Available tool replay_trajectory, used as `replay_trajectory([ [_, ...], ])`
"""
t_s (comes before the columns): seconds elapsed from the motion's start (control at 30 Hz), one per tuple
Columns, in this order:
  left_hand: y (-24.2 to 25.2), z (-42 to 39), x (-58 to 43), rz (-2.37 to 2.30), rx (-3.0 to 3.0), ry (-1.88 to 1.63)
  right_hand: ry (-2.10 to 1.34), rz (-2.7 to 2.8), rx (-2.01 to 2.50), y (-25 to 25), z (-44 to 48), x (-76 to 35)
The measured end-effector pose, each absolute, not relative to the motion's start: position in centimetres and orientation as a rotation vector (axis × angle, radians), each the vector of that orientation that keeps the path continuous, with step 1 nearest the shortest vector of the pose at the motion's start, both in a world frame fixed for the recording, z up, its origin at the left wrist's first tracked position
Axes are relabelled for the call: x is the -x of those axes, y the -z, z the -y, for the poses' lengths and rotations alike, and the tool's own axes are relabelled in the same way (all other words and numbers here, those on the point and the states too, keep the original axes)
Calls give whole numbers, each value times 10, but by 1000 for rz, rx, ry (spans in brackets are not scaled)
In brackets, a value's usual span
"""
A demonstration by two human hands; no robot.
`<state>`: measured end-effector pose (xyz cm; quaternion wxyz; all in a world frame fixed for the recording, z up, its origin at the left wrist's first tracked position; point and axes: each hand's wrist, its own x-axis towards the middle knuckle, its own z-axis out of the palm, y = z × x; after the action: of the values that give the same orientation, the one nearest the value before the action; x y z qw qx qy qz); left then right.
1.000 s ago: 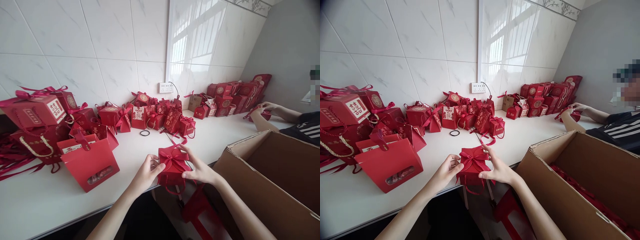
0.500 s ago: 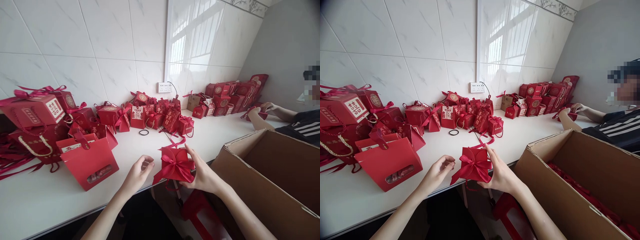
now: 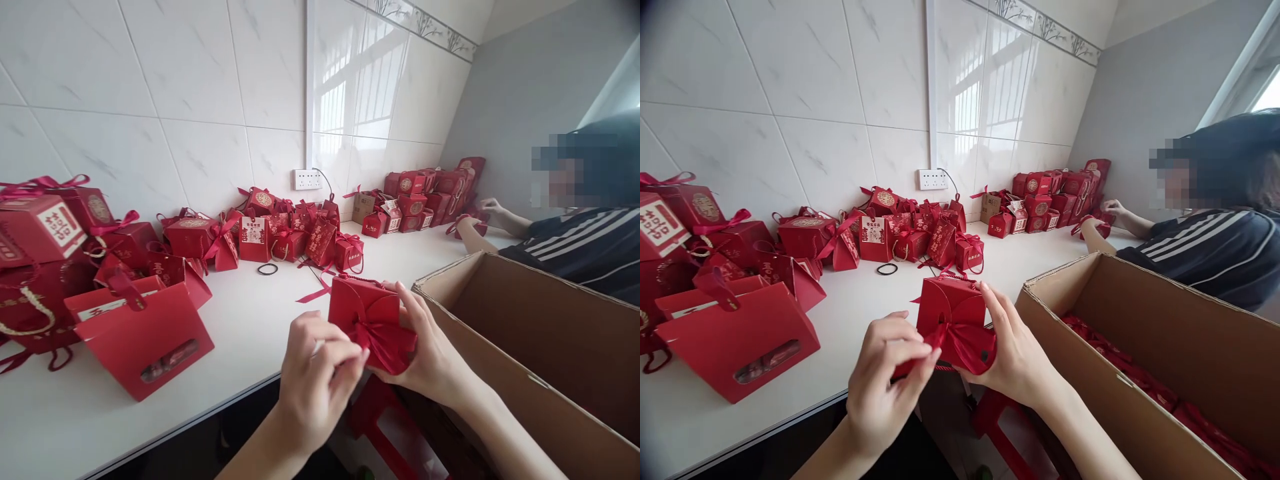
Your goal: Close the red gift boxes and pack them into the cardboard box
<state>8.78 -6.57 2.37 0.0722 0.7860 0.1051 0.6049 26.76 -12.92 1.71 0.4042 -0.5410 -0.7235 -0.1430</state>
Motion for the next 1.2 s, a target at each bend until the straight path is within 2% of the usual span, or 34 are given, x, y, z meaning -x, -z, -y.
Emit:
replay_trajectory([
  [0.1, -28, 81, -95, -182, -2539, -1955, 282, 1770, 1329, -21, 142, -267],
  [0.27, -38, 97, -104, -153, -2482, -2058, 184, 1686, 1302, -24, 161, -268],
  [0.53, -37, 101, -104, -51, -2640, -1928, 200, 1641, 1290, -26, 180, -273],
  [0.6, -37, 104, -108, -26, -2579, -1951, 203, 1626, 1285, -26, 182, -274],
  [0.7, -39, 104, -117, -105, -2189, -2014, 219, 1603, 1305, -25, 185, -276],
  [0.77, -43, 98, -122, -222, -1936, -1901, 230, 1610, 1316, -24, 187, -277],
  [0.97, -55, 80, -126, -390, -1862, -1103, 239, 1653, 1310, -22, 189, -280],
  [1.2, -46, 85, -128, -238, -1822, -1042, 297, 1709, 1311, -31, 192, -286],
])
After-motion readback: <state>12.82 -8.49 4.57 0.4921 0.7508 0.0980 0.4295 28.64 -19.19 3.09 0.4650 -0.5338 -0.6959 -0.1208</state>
